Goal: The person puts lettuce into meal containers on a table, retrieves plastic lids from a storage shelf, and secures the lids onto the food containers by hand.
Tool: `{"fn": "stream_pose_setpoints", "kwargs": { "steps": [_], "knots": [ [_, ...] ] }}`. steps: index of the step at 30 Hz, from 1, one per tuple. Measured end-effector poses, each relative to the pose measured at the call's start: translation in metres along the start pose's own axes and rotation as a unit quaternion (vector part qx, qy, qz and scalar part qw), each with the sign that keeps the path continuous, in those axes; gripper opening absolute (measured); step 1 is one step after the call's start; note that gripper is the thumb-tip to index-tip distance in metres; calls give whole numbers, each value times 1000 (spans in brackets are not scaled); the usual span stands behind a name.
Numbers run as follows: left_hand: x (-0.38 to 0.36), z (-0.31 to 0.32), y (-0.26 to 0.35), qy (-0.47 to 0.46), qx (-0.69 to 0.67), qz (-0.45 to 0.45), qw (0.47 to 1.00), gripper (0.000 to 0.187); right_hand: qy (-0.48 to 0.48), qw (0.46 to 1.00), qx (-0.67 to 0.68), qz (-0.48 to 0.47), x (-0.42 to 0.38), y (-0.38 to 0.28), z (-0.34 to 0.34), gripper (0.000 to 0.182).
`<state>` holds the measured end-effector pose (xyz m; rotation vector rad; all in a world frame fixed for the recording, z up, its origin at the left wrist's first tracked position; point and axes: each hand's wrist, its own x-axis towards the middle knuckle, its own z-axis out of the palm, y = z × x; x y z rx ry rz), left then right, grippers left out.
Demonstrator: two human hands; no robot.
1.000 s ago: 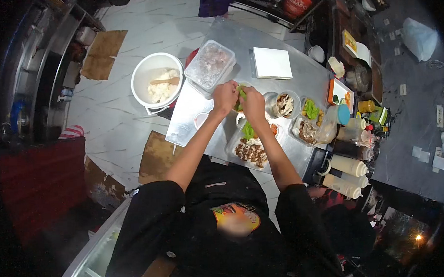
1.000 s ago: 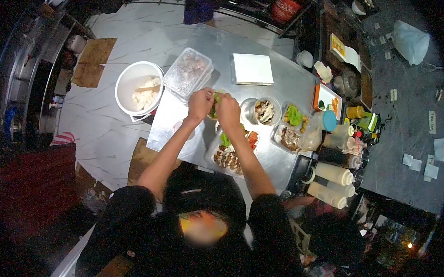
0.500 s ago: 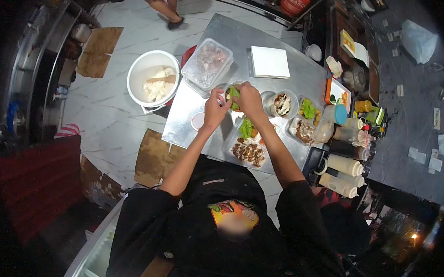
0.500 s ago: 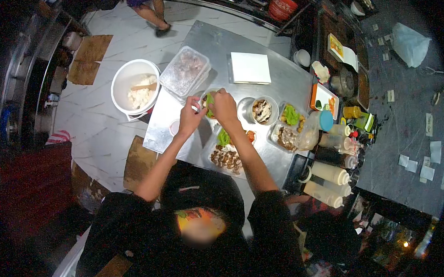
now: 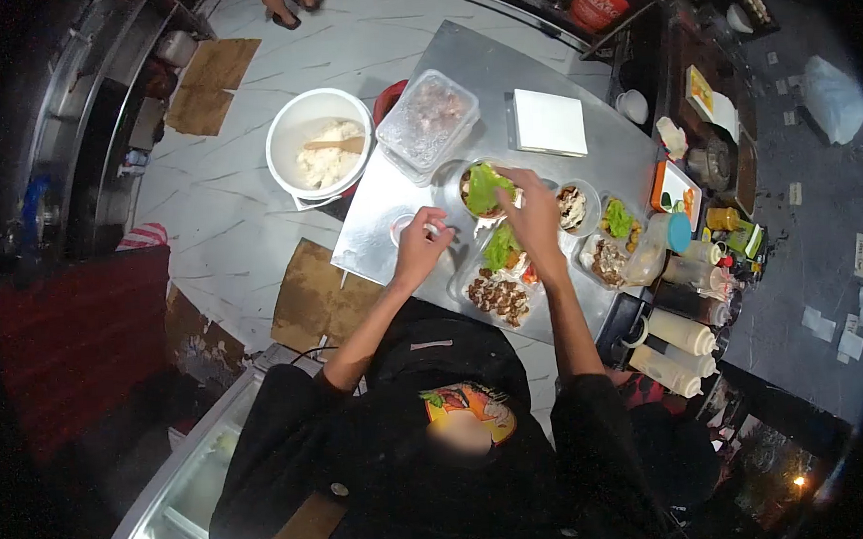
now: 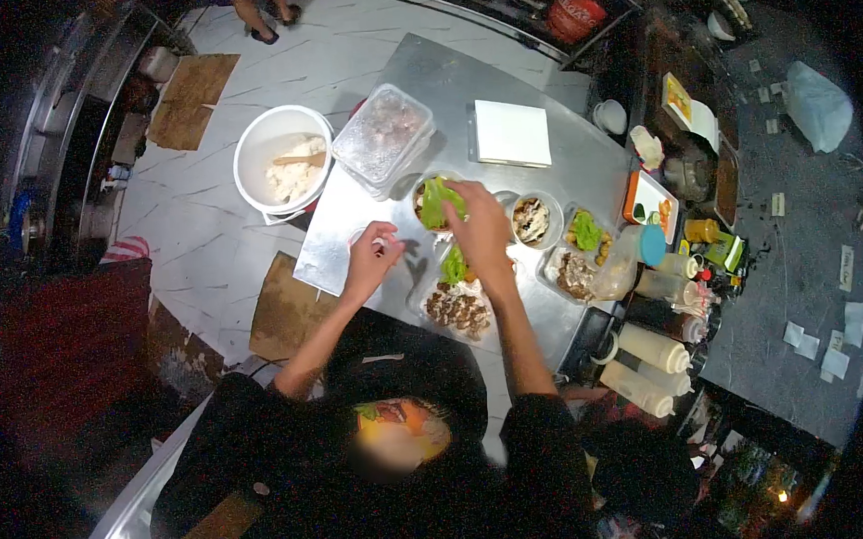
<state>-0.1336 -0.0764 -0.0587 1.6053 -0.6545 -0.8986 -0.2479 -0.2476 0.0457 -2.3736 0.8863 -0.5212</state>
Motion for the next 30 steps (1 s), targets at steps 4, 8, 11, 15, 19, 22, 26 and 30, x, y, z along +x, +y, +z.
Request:
{"fn": "stream_pose_setpoints", "kwargs": {
  "steps": [4,8,11,15,19,22,26,30],
  "knots": [
    [-26,-42,-21,100,25,-39,994,22,104,960,175,191,-66,16,-34,25],
    [-43,-82,-50,120,98,-55,986,30,181,917,156,320,-171,53,-37,25],
    [-46,-82,-36,95,159,-41,982,37,238,862,181,409,-269,80,-17,28],
    [-25,-59,-4,6,249,67,966,37,291,818,111,484,-399,81,38,36],
    [6,-24,4,-141,136,23,980,31,322,584,187,721,-479,8,75,42],
    [26,5,11,-263,99,-34,959,21,270,646,172,693,-608,-14,154,45],
    [22,29,11,-303,106,7,947,17,374,682,253,576,-732,-29,293,44],
    [-7,50,9,-305,119,25,945,16,498,601,407,475,-672,-20,265,42]
  ]
}}
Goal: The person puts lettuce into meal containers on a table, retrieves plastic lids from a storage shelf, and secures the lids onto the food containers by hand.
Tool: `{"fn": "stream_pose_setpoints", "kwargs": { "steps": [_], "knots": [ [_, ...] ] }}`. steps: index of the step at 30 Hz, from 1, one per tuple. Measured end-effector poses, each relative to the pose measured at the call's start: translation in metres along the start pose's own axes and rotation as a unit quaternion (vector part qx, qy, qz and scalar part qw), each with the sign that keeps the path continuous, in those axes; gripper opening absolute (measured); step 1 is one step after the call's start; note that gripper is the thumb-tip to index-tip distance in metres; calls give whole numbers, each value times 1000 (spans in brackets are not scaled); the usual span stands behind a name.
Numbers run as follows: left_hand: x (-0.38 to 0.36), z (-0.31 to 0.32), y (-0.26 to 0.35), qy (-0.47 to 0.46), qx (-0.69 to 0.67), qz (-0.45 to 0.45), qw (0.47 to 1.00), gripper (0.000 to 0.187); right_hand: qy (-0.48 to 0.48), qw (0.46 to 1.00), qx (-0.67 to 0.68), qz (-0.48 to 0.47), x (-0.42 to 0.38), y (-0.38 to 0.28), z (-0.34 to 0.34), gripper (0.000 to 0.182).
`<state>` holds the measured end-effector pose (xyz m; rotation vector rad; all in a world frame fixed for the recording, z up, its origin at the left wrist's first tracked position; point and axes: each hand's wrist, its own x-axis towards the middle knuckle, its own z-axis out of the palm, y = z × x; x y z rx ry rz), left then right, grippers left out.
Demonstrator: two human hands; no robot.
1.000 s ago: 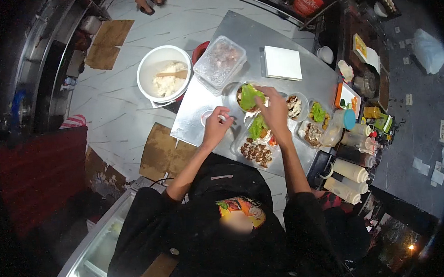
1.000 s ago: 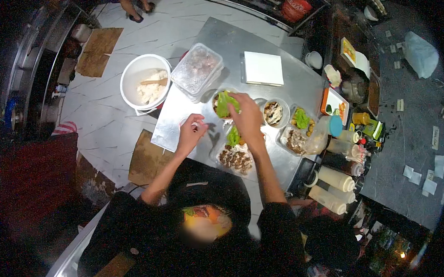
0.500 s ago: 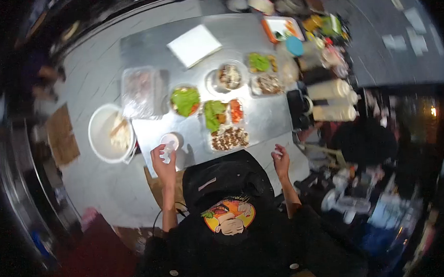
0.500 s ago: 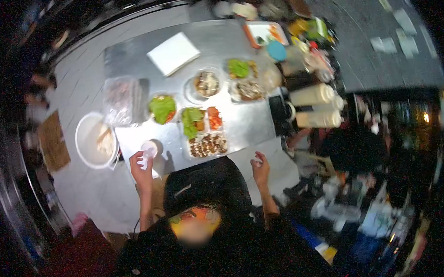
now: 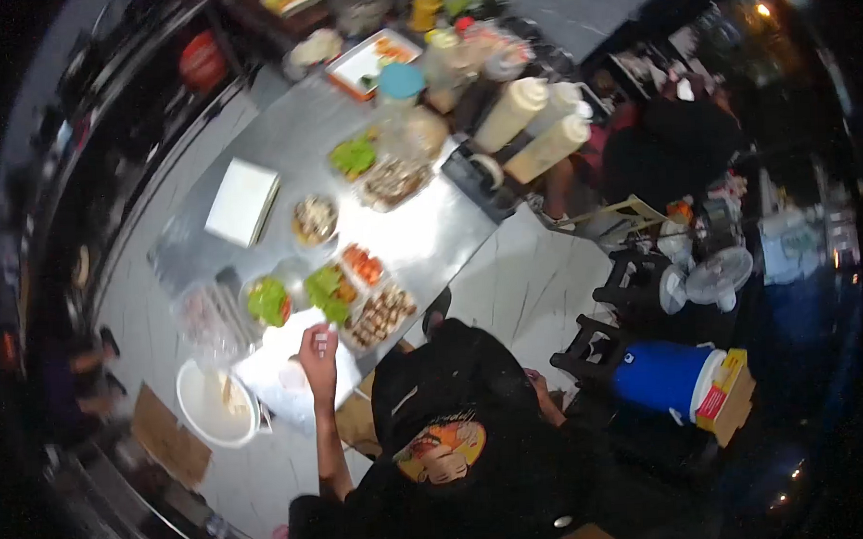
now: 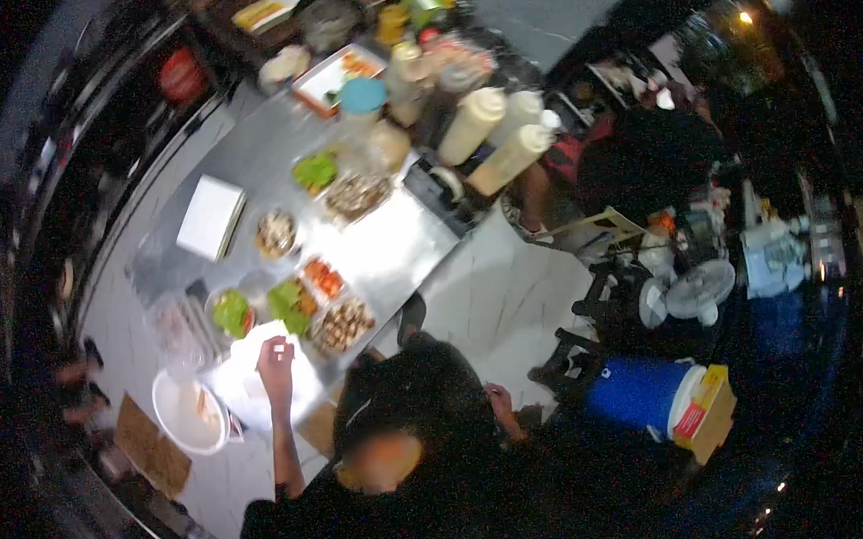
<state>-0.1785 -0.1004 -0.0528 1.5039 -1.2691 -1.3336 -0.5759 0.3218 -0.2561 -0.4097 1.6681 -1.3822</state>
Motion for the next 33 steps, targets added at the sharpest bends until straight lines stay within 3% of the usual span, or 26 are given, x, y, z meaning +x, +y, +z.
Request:
{"fn": "stream_pose_setpoints", "kwargs": {
  "steps": [2,4,5,6,8,10,11,13,14,15,16,17,20,24,30,33],
  "knots": [
    [-8,17,1,-10,25,-43,999,15,83,974,-118,176,33,-48,24,39],
    [-13,41,20,-17,79,-18,997,14,103,945,-163,263,74,-92,41,36],
    [-18,58,33,-8,-6,-14,1000,14,89,953,-198,214,93,-96,43,36],
    [-17,65,27,-23,5,-8,1000,14,77,956,-232,163,112,-96,42,36],
    [-21,86,48,-66,-25,-19,997,14,42,965,-181,188,127,-124,56,37],
    [-29,108,71,-62,-12,-25,998,15,1,997,-75,36,128,-69,57,39],
    [-23,104,50,-104,-2,-3,995,16,-20,978,-194,76,112,-95,72,39],
    [-15,110,38,-164,-19,7,986,14,-3,975,-186,120,73,-90,83,40],
    [-7,117,36,-190,-20,-3,982,14,36,992,-66,98,56,-38,82,40],
    [-1,125,49,-238,-25,10,971,13,59,992,-71,87,33,-4,77,44],
    [0,132,63,-279,-31,21,960,13,97,994,-49,-10,-6,7,80,34],
    [25,137,32,-312,-54,71,946,12,124,991,-46,26,-40,6,86,34],
    [54,167,76,-416,17,69,906,12,193,962,-20,191,-130,26,100,33],
    [73,221,130,-438,41,165,883,9,266,921,42,283,-189,56,114,32],
    [11,319,158,-408,-20,150,900,10,315,894,123,293,-174,76,62,31],
    [-34,381,134,-484,5,104,869,11,338,890,148,269,-148,86,-1,30]
  ]
}}
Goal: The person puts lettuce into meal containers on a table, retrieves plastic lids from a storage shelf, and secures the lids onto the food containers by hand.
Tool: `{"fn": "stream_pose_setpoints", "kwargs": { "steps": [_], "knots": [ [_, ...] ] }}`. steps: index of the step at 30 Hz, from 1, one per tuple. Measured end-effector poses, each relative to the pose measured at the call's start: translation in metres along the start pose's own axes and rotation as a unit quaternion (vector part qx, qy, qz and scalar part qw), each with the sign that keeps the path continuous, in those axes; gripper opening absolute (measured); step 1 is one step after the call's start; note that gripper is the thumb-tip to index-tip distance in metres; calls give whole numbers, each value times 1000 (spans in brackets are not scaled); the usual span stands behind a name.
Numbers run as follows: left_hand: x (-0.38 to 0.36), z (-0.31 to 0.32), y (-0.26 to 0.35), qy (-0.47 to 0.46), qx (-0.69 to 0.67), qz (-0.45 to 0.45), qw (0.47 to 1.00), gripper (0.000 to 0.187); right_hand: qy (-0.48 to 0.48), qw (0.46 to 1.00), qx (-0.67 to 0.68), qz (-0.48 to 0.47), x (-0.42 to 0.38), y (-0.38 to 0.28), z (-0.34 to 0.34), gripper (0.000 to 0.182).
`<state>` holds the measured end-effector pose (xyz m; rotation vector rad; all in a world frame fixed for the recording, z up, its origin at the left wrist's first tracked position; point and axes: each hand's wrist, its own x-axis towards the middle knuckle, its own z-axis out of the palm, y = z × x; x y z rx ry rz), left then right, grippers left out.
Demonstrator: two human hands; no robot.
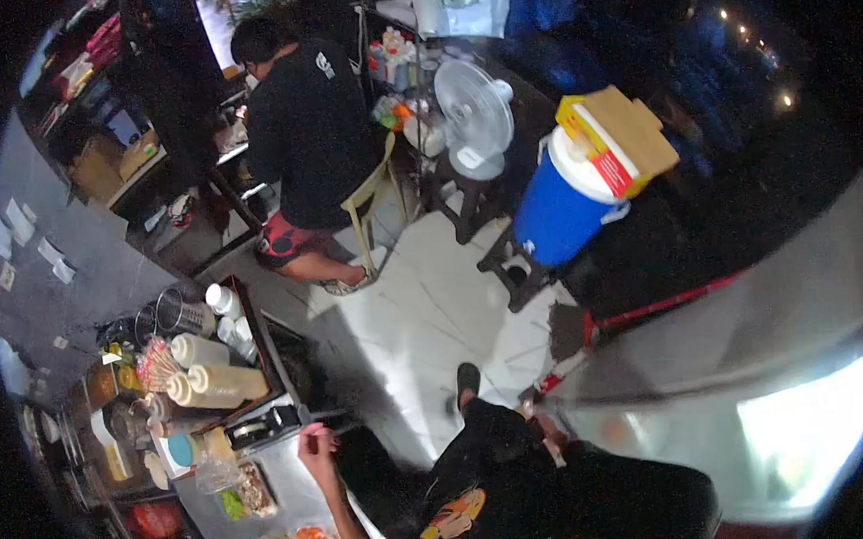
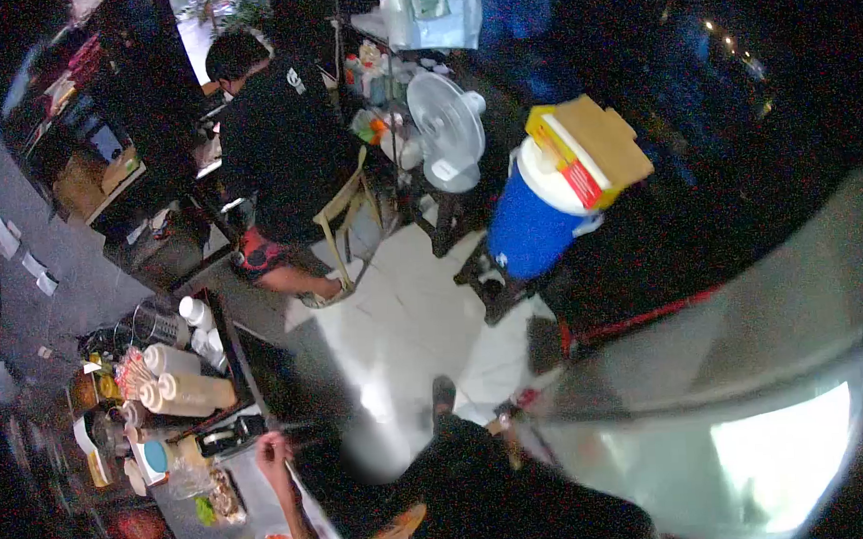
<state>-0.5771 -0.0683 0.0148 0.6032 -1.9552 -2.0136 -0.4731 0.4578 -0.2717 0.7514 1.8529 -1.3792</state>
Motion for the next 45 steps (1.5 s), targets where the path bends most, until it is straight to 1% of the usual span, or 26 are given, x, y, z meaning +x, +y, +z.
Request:
{"fn": "stream_pose_setpoints", "kwargs": {
  "steps": [2,4,7,8,9,12,13,14,15,16,17,18,19,21,22,23,24,27,29,31,32,35,37,40,43,45],
  "knots": [
    [14,56,-14,-58,-13,-39,997,13,7,1000,14,-14,41,-28,-27,30],
    [30,120,-17,-85,3,-50,995,13,9,999,24,-23,72,-57,-53,29],
    [62,209,8,-150,35,-62,986,12,6,999,40,-31,111,-95,-87,29],
    [75,232,10,-184,-3,-72,980,14,3,998,46,-31,123,-108,-99,28],
    [85,254,28,-208,14,-55,976,16,4,998,55,-32,135,-118,-110,28],
    [122,301,44,-228,42,-74,970,16,-6,995,98,-29,183,-143,-141,28],
    [137,310,36,-232,34,-72,969,16,-19,991,128,-27,204,-148,-152,28],
    [154,318,21,-239,26,-72,968,16,-67,978,197,-19,237,-143,-168,27],
    [170,325,10,-247,18,-73,966,16,-181,927,327,23,284,-122,-189,27],
    [187,334,5,-251,20,-92,964,16,25,981,160,-110,238,-193,-168,34],
    [209,345,0,-263,23,-82,961,15,-135,938,311,-70,262,-210,-178,31],
    [231,356,-5,-275,25,-72,958,15,-288,847,445,-29,300,-219,-195,28],
    [253,365,-12,-288,28,-63,955,15,-426,713,557,13,317,-236,-204,26],
    [309,390,-27,-326,29,-59,943,17,-203,876,438,4,309,-260,-196,28],
    [341,406,-30,-339,39,-47,939,19,-84,928,362,-1,292,-284,-188,29],
    [374,424,-26,-350,49,-33,935,20,37,960,277,-8,284,-313,-184,31],
    [409,444,-14,-359,89,61,927,23,158,970,187,-11,286,-335,-186,32],
    [512,503,29,-387,120,32,914,24,203,967,153,34,291,-375,-182,33],
    [578,545,49,-384,154,119,903,23,224,962,148,51,290,-405,-177,33],
    [632,587,83,-392,86,208,892,20,232,959,149,56,299,-437,-177,33],
    [657,607,97,-391,87,215,890,20,234,959,151,60,304,-454,-178,33],
    [713,660,120,-384,71,226,892,18,229,960,147,61,329,-495,-195,32],
    [731,690,121,-378,33,213,900,17,223,963,138,60,343,-519,-214,32],
    [748,725,136,-355,40,172,918,16,211,968,125,52,363,-551,-248,32],
    [804,765,169,-342,0,227,912,11,207,970,116,46,389,-580,-285,32],
    [864,793,202,-296,-38,321,899,7,207,972,108,43,399,-594,-308,31]
  ]
}}
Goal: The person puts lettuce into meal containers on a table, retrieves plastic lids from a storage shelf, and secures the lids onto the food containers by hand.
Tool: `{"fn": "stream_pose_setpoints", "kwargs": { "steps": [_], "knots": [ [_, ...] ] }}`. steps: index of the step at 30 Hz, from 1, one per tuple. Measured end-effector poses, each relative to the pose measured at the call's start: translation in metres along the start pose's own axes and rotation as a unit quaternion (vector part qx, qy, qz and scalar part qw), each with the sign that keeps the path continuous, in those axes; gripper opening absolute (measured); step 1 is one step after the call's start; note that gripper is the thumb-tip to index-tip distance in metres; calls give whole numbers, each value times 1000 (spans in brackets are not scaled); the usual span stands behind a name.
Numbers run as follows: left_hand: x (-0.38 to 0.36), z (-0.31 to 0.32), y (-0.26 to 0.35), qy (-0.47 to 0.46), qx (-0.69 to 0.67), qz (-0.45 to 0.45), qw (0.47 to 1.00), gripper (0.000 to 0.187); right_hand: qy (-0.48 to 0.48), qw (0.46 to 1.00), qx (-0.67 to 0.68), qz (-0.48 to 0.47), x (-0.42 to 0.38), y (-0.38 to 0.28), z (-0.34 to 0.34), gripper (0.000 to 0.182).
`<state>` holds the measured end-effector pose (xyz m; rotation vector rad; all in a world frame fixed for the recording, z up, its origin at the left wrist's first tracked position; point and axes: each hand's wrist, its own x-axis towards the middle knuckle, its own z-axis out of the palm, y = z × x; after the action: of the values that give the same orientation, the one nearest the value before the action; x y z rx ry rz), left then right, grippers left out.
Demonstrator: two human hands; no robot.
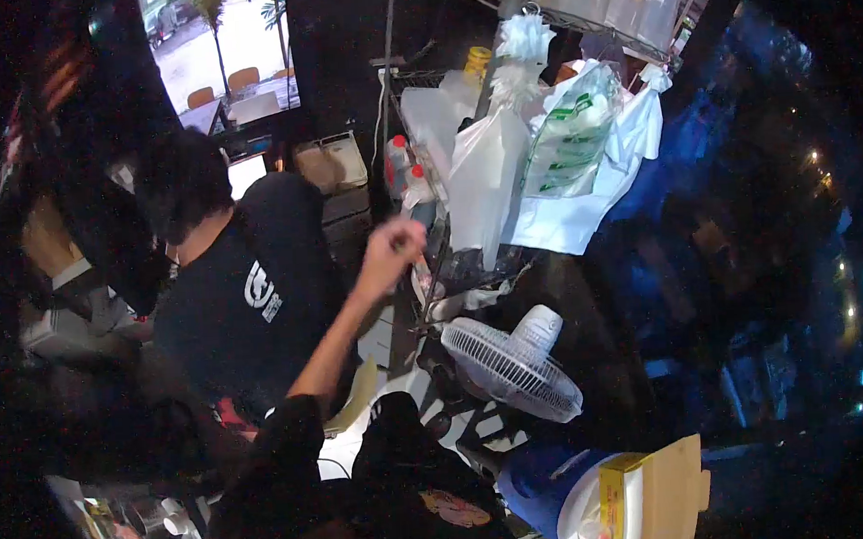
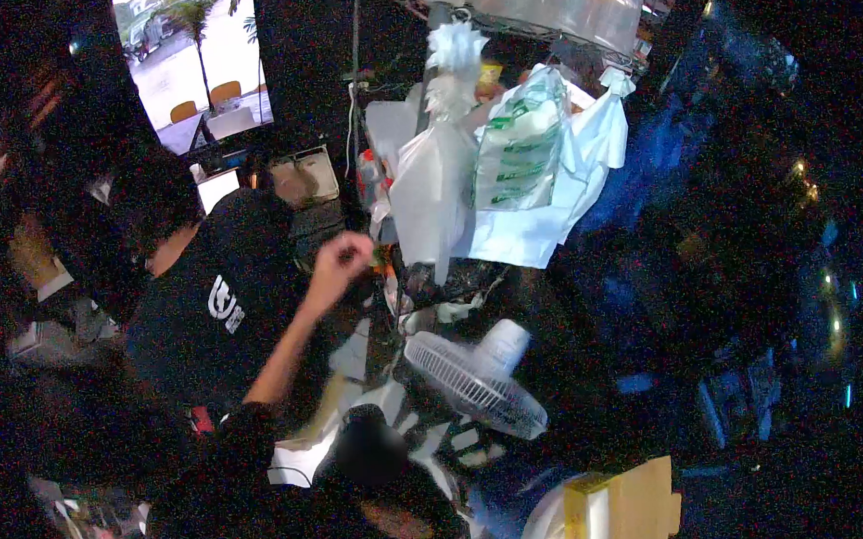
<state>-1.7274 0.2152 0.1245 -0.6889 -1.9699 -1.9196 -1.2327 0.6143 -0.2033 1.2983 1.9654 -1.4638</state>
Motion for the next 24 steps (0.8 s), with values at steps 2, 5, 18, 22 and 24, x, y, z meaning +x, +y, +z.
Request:
{"fn": "stream_pose_setpoints", "kwargs": {
  "steps": [2,5,18,22,24],
  "knots": [
    [80,-13,-9,44,-2,-43,998,9,0,1000,-4,-3,14,-22,-9,31],
    [203,-18,-32,32,134,1,990,21,5,1000,-9,-2,28,-58,-12,31],
    [463,99,-178,-431,437,-88,785,113,46,996,-27,78,20,-171,38,30],
    [461,106,-180,-389,474,-107,782,79,50,994,-35,93,14,-187,44,29],
    [477,103,-202,-396,447,-136,790,64,51,993,-38,96,13,-193,45,29]
  ]
}}
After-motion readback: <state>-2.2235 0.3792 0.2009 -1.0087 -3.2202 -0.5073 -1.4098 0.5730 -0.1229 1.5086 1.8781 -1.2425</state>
